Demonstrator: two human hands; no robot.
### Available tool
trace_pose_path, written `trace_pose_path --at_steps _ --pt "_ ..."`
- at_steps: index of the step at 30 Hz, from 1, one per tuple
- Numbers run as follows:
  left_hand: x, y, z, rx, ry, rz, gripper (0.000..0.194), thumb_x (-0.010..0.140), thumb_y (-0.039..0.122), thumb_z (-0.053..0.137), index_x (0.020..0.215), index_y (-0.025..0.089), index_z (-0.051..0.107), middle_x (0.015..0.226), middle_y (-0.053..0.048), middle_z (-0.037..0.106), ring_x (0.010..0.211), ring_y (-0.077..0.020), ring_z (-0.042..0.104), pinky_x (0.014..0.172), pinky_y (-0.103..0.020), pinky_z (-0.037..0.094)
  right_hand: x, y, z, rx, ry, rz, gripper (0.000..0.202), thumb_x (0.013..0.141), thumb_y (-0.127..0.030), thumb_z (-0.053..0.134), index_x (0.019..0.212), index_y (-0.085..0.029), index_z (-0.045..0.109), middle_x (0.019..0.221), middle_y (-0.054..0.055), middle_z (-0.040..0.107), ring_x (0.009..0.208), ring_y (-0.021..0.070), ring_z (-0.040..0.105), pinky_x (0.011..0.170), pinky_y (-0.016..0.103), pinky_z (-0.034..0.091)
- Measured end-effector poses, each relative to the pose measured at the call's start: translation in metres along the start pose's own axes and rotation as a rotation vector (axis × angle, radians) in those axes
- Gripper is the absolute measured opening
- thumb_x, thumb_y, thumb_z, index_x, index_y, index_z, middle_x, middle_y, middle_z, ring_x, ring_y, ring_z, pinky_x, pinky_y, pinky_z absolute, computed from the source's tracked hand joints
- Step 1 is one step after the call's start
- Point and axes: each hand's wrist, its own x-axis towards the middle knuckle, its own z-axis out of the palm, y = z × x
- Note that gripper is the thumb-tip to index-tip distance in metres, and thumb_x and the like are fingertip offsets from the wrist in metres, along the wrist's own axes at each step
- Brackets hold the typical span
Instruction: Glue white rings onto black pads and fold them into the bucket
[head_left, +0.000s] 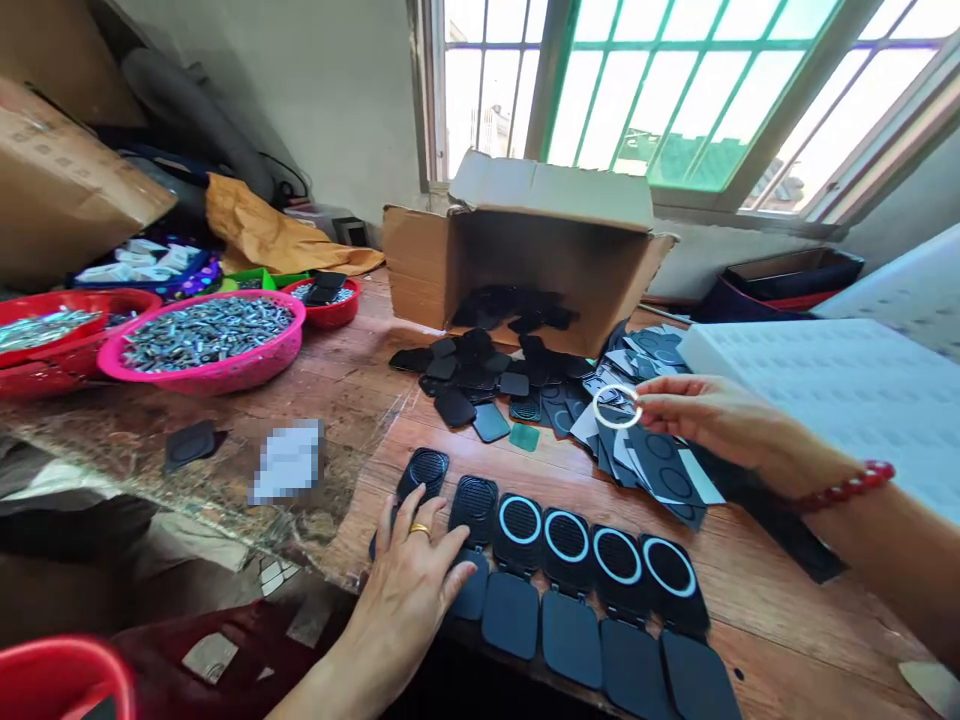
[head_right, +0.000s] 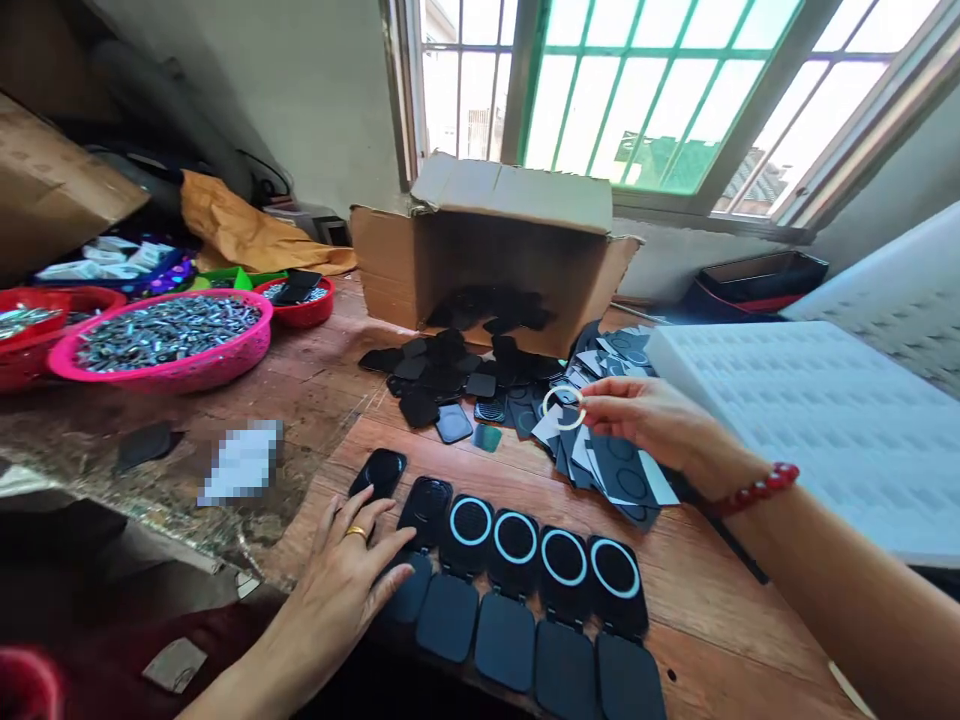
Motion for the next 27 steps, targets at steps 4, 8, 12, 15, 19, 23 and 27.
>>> trace_pose_path --at_steps 4,8,12,15,19,23,27 --pt "-0.004 -0.001 -0.005 -0.002 -0.063 -0.008 0.023 0.087 0.041 0.065 0.107 0.033 0.074 0.127 -0.009 0.061 0.131 -0.0359 0.042 0.106 -0.064 0.036 -0.017 -0.003 0.064 -0.121 -0.197 -0.18 0.004 0.075 -0.023 0.066 0.073 -0.02 0.067 0.064 0.001 0.066 0.058 0.0141 0.061 0.055 0.025 0.051" --pt "-0.001 0.003 -0.011 -0.012 -0.134 -0.035 0.025 0.087 0.04 0.066 0.109 0.031 0.073 0.132 -0.01 0.058 0.134 -0.0373 0.041 0.106 -0.067 0.035 -0.032 0.003 0.129 -0.465 -0.126 -0.615 0.015 0.083 -0.011 0.055 0.073 -0.02 0.061 0.068 0.001 0.064 0.062 0.0141 0.059 0.057 0.025 0.048" --pt "0.003 0.005 -0.012 -0.034 -0.171 -0.049 0.025 0.085 0.039 0.069 0.108 0.029 0.073 0.131 -0.012 0.059 0.134 -0.0389 0.041 0.107 -0.069 0.032 -0.047 0.012 0.172 -0.599 -0.142 -0.775 0.019 0.089 -0.008 0.05 0.076 -0.018 0.059 0.08 0.006 0.064 0.072 0.0184 0.059 0.067 0.03 0.049" --pt "0.002 0.003 -0.011 -0.056 -0.187 -0.046 0.026 0.086 0.037 0.068 0.11 0.028 0.073 0.129 -0.011 0.06 0.135 -0.0374 0.041 0.109 -0.067 0.031 -0.056 0.018 0.185 -0.708 -0.176 -0.883 0.021 0.088 -0.004 0.047 0.079 -0.018 0.059 0.085 0.008 0.064 0.078 0.0215 0.059 0.072 0.033 0.05" --pt "0.0 0.001 -0.01 -0.069 -0.173 -0.019 0.027 0.087 0.037 0.067 0.112 0.027 0.071 0.129 -0.01 0.06 0.136 -0.0356 0.04 0.112 -0.066 0.029 -0.067 0.02 0.189 -0.809 -0.204 -0.963 0.023 0.083 0.001 0.047 0.08 -0.018 0.06 0.084 0.009 0.064 0.076 0.0238 0.058 0.07 0.035 0.049" --pt "0.0 -0.001 -0.008 -0.067 -0.2 -0.001 0.027 0.087 0.038 0.067 0.112 0.027 0.07 0.127 -0.009 0.06 0.138 -0.0359 0.038 0.112 -0.066 0.028 -0.075 0.017 0.188 -0.896 -0.213 -0.995 0.022 0.078 0.003 0.052 0.083 -0.017 0.061 0.086 0.01 0.065 0.078 0.0254 0.06 0.071 0.037 0.05" --pt "0.001 -0.002 -0.006 -0.07 -0.214 -0.01 0.028 0.086 0.038 0.068 0.112 0.028 0.07 0.13 -0.008 0.059 0.138 -0.0361 0.039 0.113 -0.066 0.026 -0.078 0.014 0.188 -0.934 -0.246 -0.956 0.022 0.076 0.003 0.055 0.084 -0.016 0.062 0.087 0.009 0.066 0.08 0.0256 0.061 0.072 0.037 0.052"
